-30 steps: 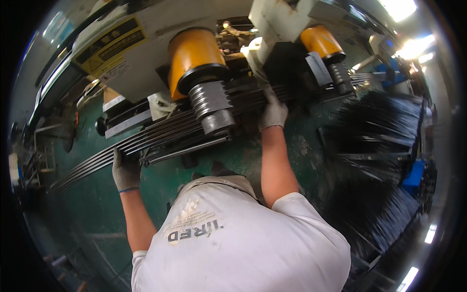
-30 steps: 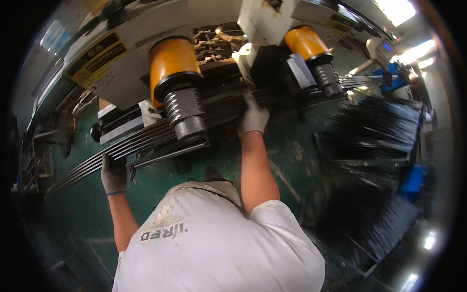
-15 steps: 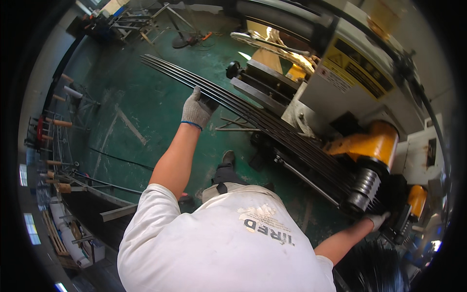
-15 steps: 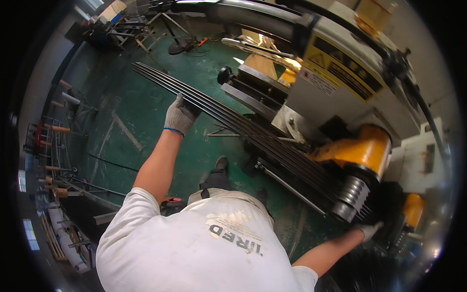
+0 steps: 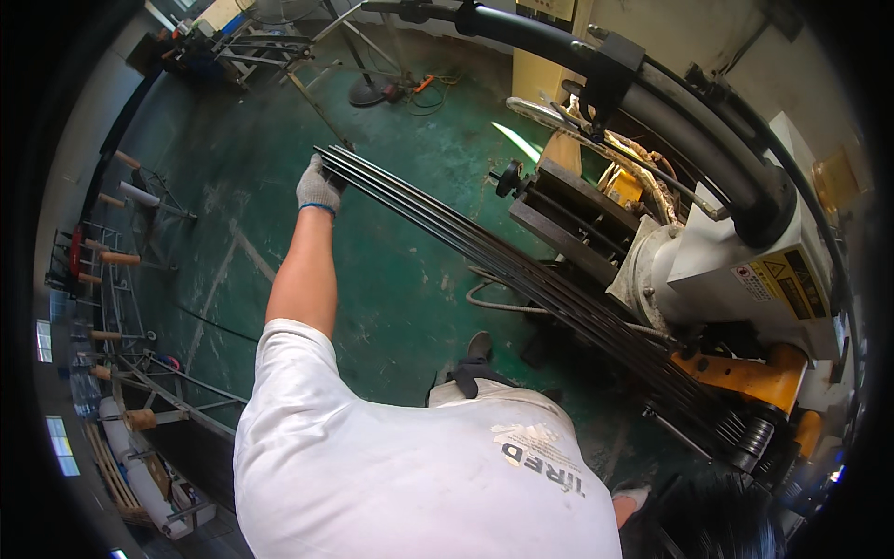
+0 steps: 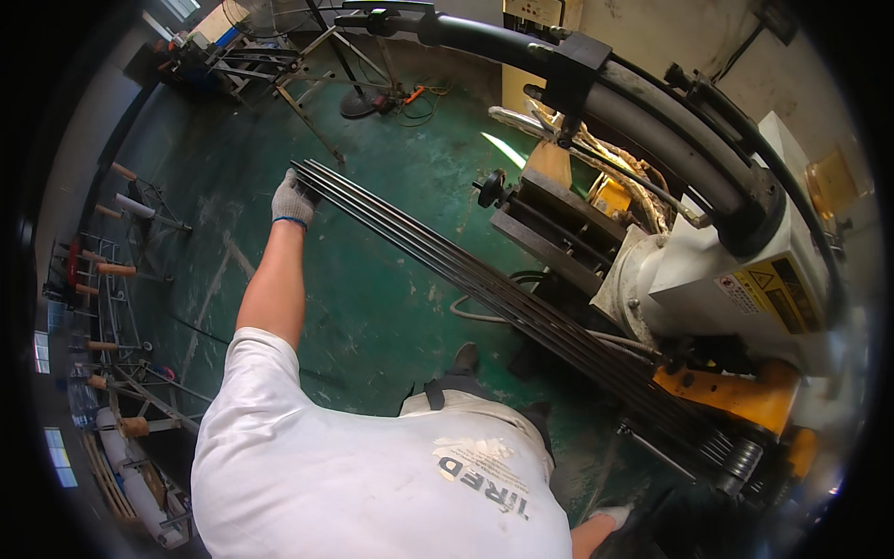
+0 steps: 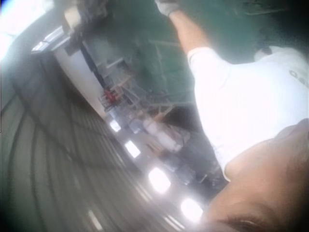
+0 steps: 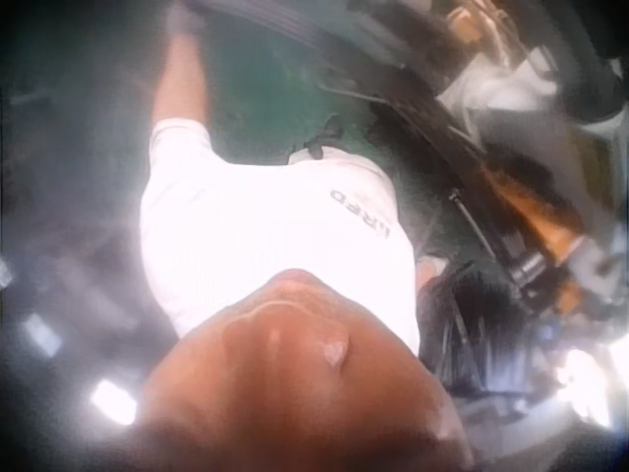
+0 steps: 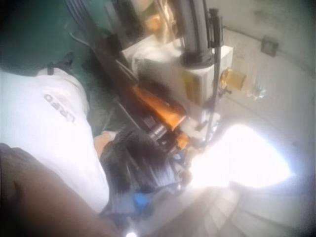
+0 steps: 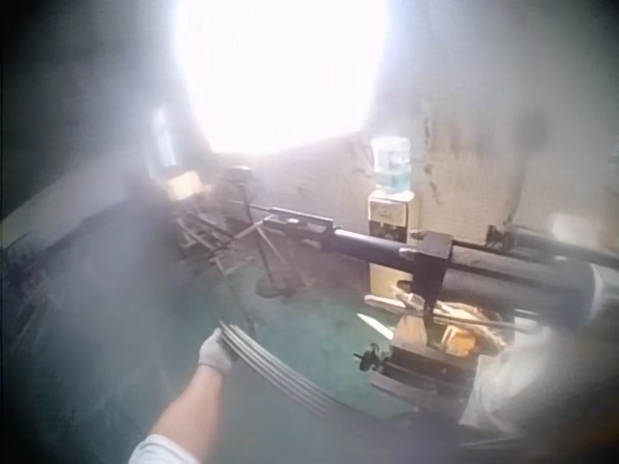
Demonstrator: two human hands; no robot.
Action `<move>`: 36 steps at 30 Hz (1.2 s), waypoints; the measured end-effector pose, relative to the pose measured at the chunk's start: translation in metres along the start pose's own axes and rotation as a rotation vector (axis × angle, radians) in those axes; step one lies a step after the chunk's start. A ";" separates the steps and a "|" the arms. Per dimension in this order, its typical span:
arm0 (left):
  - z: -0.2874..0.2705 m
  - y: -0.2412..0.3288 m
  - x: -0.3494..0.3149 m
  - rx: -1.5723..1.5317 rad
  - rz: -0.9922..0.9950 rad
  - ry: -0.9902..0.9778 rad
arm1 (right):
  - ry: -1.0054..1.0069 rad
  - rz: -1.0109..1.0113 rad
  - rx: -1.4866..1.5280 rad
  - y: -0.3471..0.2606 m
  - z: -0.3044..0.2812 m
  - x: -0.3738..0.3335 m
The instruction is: The person picks up a bundle of long metal rods, feeds them into a forming machine to bend them into a rectangular frame shape, and then hangs the finished frames on a storage rack.
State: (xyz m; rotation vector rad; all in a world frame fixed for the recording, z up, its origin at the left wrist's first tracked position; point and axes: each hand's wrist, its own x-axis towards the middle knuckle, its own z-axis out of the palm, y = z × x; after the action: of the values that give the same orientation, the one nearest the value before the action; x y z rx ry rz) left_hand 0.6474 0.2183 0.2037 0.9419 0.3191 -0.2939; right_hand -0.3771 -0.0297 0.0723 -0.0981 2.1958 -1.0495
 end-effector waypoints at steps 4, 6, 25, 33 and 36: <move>-0.004 0.017 0.020 0.132 0.125 0.070 | 0.050 0.080 -0.192 0.069 -0.042 0.019; -0.015 0.023 0.021 0.135 0.144 0.007 | -0.003 0.110 -0.188 0.066 -0.055 0.041; 0.000 0.008 0.037 0.171 -0.087 -0.266 | -0.417 0.159 0.070 0.035 0.006 -0.058; -0.016 0.034 0.043 0.400 -0.168 -0.442 | -0.160 0.110 0.103 0.079 -0.014 -0.051; -0.071 0.042 0.106 0.371 -0.380 -0.736 | -0.089 -0.086 -0.103 0.072 -0.050 0.008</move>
State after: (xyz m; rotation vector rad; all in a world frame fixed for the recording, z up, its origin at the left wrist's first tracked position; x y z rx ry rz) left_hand 0.7506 0.2889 0.1539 1.0629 -0.2516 -1.0417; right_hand -0.3988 0.0489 0.0385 -0.2835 2.1805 -0.9590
